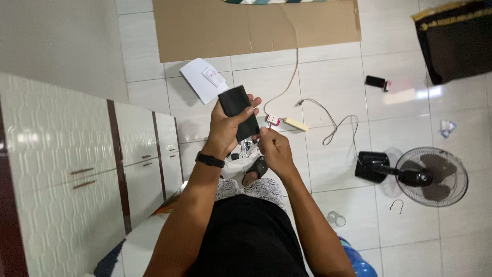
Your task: The person sweeps the top of a brown cabinet with a broom and then places a spray can, a white bottle, a black card holder, a black hat, and eyeglasses onto the cleaned surface.
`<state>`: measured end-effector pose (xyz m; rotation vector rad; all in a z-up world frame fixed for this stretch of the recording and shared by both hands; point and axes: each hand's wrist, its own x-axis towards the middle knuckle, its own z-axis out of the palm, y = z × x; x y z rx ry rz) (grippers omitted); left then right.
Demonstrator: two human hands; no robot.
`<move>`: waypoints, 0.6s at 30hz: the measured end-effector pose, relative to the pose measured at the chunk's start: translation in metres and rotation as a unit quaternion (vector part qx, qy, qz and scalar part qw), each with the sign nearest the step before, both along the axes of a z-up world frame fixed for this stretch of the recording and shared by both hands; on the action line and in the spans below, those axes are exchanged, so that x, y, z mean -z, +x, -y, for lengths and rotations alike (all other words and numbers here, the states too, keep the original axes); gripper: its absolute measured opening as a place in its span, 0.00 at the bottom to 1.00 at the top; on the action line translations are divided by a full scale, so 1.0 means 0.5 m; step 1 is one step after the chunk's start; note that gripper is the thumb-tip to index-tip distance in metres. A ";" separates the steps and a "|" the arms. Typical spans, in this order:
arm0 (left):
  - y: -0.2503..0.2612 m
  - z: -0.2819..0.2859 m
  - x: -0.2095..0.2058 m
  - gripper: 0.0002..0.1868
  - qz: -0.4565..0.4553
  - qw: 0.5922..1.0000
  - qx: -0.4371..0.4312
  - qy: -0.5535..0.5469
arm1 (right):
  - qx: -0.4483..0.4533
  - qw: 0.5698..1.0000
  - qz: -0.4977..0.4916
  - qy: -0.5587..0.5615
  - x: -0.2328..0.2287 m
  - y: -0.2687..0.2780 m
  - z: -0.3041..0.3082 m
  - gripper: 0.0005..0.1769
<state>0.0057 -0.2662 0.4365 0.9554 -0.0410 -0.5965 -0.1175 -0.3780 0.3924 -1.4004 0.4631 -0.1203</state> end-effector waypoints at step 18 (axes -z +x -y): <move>-0.049 -0.330 -0.217 0.23 0.123 0.942 -0.253 0.183 | -0.261 0.943 0.161 -0.131 -0.154 0.161 -0.140 0.18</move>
